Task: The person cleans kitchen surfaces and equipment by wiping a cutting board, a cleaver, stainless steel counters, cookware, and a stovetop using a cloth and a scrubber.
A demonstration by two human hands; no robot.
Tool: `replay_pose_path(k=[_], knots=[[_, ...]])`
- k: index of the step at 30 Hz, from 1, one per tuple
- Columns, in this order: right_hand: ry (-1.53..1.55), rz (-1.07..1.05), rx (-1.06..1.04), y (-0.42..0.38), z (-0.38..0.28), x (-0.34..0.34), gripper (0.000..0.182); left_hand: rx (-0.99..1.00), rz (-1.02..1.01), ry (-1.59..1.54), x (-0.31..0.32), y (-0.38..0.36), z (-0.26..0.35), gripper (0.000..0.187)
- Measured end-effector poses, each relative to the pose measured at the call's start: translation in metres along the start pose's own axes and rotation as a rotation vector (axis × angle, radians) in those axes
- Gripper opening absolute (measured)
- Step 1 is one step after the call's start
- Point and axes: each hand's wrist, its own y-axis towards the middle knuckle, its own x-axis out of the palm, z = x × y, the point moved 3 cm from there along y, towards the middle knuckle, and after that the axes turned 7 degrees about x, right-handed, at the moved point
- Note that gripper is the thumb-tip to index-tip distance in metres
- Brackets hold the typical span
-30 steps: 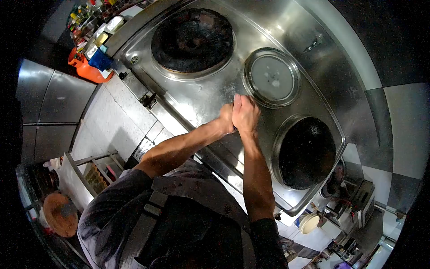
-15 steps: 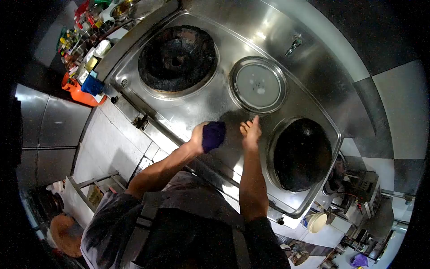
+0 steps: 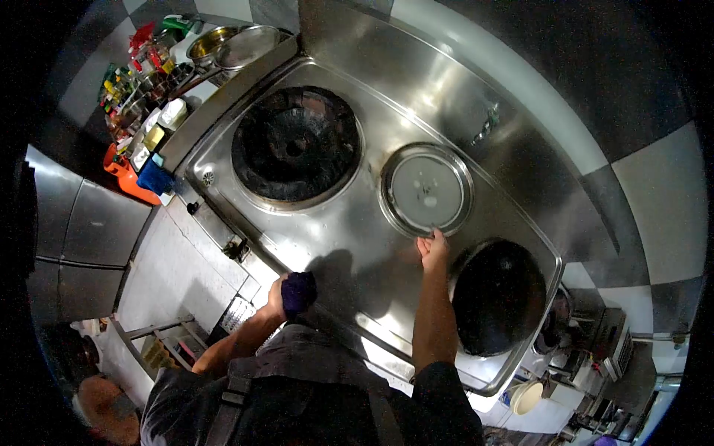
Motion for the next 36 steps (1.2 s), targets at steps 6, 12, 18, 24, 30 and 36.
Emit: replay_pose_path(k=[6, 12, 18, 24, 30, 36], knots=[[-0.109, 0.051, -0.068, -0.036, -0.032, 0.023, 0.039, -0.027, 0.098, 0.252, 0.023, -0.003, 0.012, 0.036], [-0.153, 0.048, 0.031, -0.043, -0.064, 0.029, 0.059, -0.082, -0.002, 0.244, 0.022, 0.007, -0.004, 0.034], [-0.189, -0.007, 0.007, -0.069, -0.088, 0.046, 0.056, -0.356, -0.07, -0.362, 0.025, 0.0, 0.001, 0.034], [-0.229, -0.007, -0.011, -0.066, -0.13, 0.055, 0.053, -0.232, -0.131, -0.291, 0.009, 0.009, -0.012, 0.032], [-0.21, -0.002, -0.029, -0.075, -0.155, 0.069, 0.045, -0.325, -0.153, -0.434, 0.028, 0.017, -0.007, 0.032], [-0.187, -0.067, -0.064, -0.06, -0.17, 0.07, 0.048, -0.281, -0.092, -0.32, 0.011, 0.015, -0.016, 0.032]])
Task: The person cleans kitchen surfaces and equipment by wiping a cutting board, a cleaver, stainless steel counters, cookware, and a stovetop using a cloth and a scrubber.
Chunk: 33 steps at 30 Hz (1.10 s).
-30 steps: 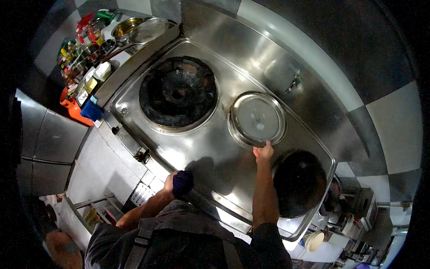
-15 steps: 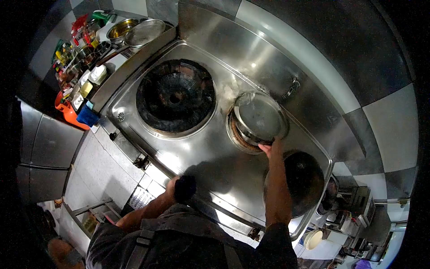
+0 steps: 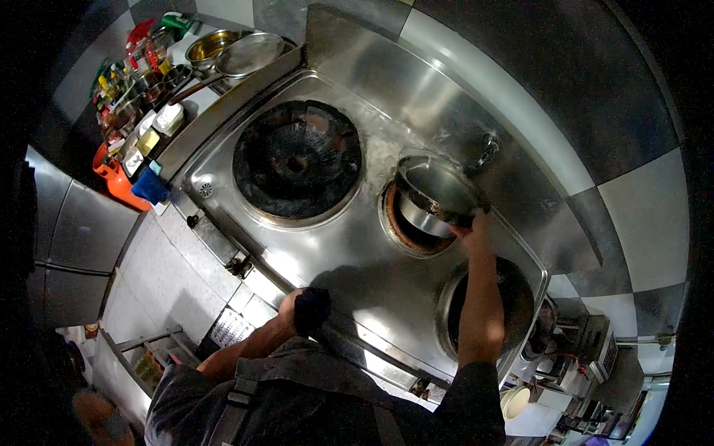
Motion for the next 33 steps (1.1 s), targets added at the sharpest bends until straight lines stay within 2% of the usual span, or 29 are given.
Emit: replay_pose_path(k=[3, 6, 8, 12, 14, 18, 21, 23, 24, 26, 29, 33], knots=[[-0.03, 0.073, -0.002, -0.01, -0.01, 0.006, 0.049, 0.095, -0.109, 0.136, -0.005, -0.004, 0.002, 0.031], [-0.051, -0.026, -0.009, -0.011, -0.015, 0.009, 0.05, 0.235, 0.003, 0.472, 0.002, -0.016, 0.009, 0.03], [-0.044, -0.047, -0.028, -0.021, -0.017, 0.014, 0.049, 0.112, 0.057, 0.226, 0.009, -0.021, 0.011, 0.031], [-0.054, -0.126, 0.037, 0.007, -0.021, 0.004, 0.046, 0.214, 0.052, 0.266, 0.014, -0.025, 0.012, 0.031], [-0.002, 0.025, -0.043, -0.011, -0.022, 0.011, 0.044, 0.165, 0.044, 0.338, 0.008, -0.023, 0.011, 0.03], [-0.019, 0.041, -0.006, -0.018, -0.027, 0.017, 0.044, 0.13, 0.112, 0.217, 0.028, -0.03, 0.014, 0.029], [-0.024, 0.067, -0.016, -0.012, -0.029, 0.014, 0.045, 0.144, -0.005, 0.395, 0.027, -0.029, 0.015, 0.029], [-0.009, -0.026, 0.022, -0.003, -0.031, 0.012, 0.044, 0.059, 0.072, 0.064, 0.029, -0.031, 0.015, 0.029], [-0.007, -0.025, 0.022, -0.004, -0.031, 0.013, 0.044, 0.057, 0.072, 0.066, 0.024, -0.03, 0.014, 0.029], [-0.085, -0.047, -0.046, -0.008, -0.034, 0.016, 0.044, 0.081, -0.066, 0.092, 0.018, -0.026, 0.011, 0.03], [-0.108, 0.046, -0.049, -0.022, -0.034, 0.023, 0.044, 0.077, -0.031, 0.058, 0.019, -0.026, 0.011, 0.031], [-0.132, 0.044, 0.008, -0.033, -0.022, 0.02, 0.043, 0.093, -0.02, 0.171, 0.013, -0.025, 0.013, 0.031]])
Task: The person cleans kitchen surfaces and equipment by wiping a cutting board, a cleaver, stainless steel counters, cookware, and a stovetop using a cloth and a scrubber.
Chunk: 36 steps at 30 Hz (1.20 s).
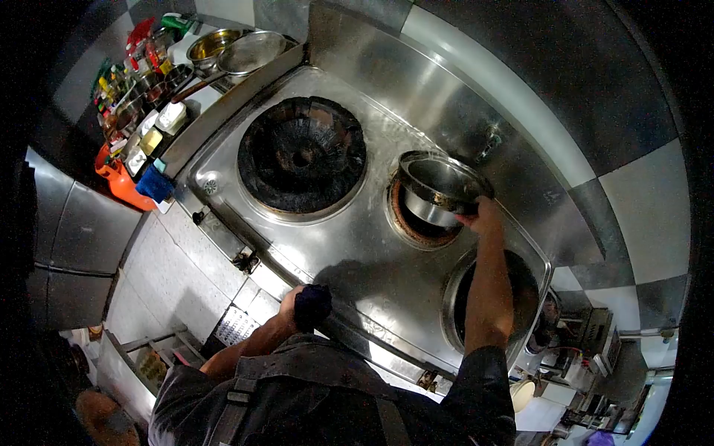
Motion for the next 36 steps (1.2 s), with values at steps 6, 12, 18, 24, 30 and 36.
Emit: replay_pose_path(k=[6, 12, 18, 24, 30, 36], knots=[[-0.032, -0.18, -0.151, 0.0, 0.052, -0.006, 0.048, -0.005, 0.135, 0.018, 0.019, -0.013, 0.016, 0.031], [0.148, -0.13, -0.1, -0.004, 0.076, -0.038, 0.042, -0.139, 0.029, -0.149, 0.024, -0.011, 0.025, 0.034], [0.245, -0.161, -0.162, -0.061, 0.099, -0.077, 0.014, -0.207, -0.117, -0.153, 0.032, -0.004, 0.028, 0.038], [0.3, -0.319, -0.247, -0.089, 0.145, -0.112, 0.007, -0.258, 0.112, 0.202, 0.098, -0.022, 0.065, 0.036], [0.195, -0.166, -0.313, -0.173, 0.173, -0.101, 0.027, -0.156, -0.033, 0.279, 0.082, -0.002, 0.062, 0.016], [0.154, -0.262, -0.375, -0.161, 0.21, -0.12, 0.042, 0.043, -0.12, 0.864, 0.123, -0.005, 0.043, 0.016]])
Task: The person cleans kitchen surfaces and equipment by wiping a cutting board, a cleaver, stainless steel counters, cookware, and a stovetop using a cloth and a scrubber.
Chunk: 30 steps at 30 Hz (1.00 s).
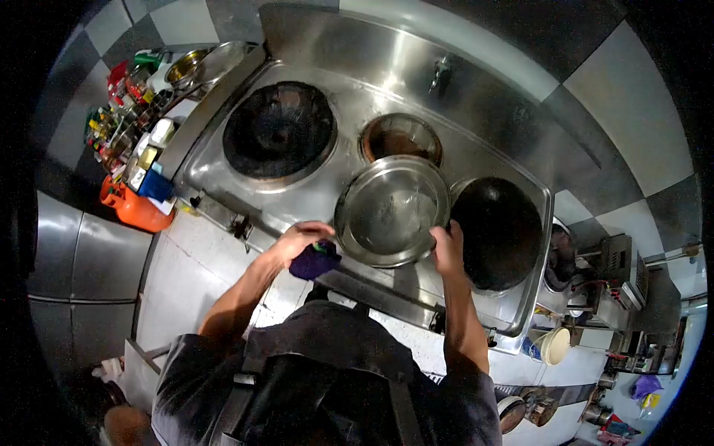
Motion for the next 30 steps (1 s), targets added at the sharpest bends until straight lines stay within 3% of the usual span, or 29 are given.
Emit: replay_pose_path(k=[1, 3, 4, 8, 10, 11, 13, 14, 19, 21, 23, 25, 27, 28, 30], knots=[[0.002, -0.004, 0.019, -0.008, -0.008, 0.003, 0.042, 0.022, -0.055, 0.214, 0.007, 0.0, 0.002, 0.018], [-0.302, 0.036, 0.023, -0.02, -0.021, 0.008, 0.04, -0.104, -0.095, 0.499, 0.026, -0.003, 0.025, 0.024], [-0.271, 0.042, -0.023, -0.018, -0.016, 0.009, 0.032, -0.115, -0.091, 0.593, 0.029, 0.004, 0.021, 0.026], [-0.316, -0.029, -0.096, -0.009, -0.007, 0.003, 0.032, -0.059, -0.063, 0.674, 0.04, 0.033, 0.009, 0.028], [-0.417, 0.032, -0.177, 0.004, 0.005, -0.005, 0.031, 0.069, -0.138, 1.048, 0.053, 0.046, 0.012, 0.034], [-0.45, 0.055, -0.203, 0.005, 0.005, -0.006, 0.031, 0.068, -0.139, 1.049, 0.058, 0.056, 0.013, 0.034], [-0.536, 0.056, -0.118, -0.021, -0.017, 0.019, 0.04, -0.044, -0.222, 1.331, 0.067, 0.077, 0.002, 0.037], [-0.557, 0.028, -0.186, -0.03, -0.025, 0.029, 0.043, 0.036, -0.222, 1.457, 0.072, 0.086, -0.006, 0.042], [-0.701, 0.106, -0.234, -0.033, -0.031, 0.047, 0.05, -0.005, -0.274, 1.504, 0.097, 0.107, 0.004, 0.044], [-0.8, 0.127, -0.148, -0.037, -0.034, 0.056, 0.053, -0.135, -0.41, 1.547, 0.104, 0.116, 0.008, 0.054], [-0.852, 0.146, -0.156, -0.034, -0.029, 0.06, 0.054, -0.104, -0.366, 1.496, 0.097, 0.132, -0.007, 0.062], [-0.854, 0.108, -0.298, -0.034, -0.028, 0.067, 0.053, -0.17, -0.372, 1.341, 0.096, 0.139, -0.007, 0.075], [-0.841, 0.102, -0.227, -0.039, -0.03, 0.077, 0.053, 0.009, -0.359, 1.394, 0.096, 0.139, -0.009, 0.074], [-0.851, 0.113, -0.247, -0.043, -0.032, 0.085, 0.053, -0.089, -0.25, 1.356, 0.098, 0.136, -0.008, 0.067], [-0.867, 0.124, -0.261, -0.048, -0.032, 0.095, 0.054, -0.057, -0.269, 1.343, 0.094, 0.139, -0.016, 0.058]])
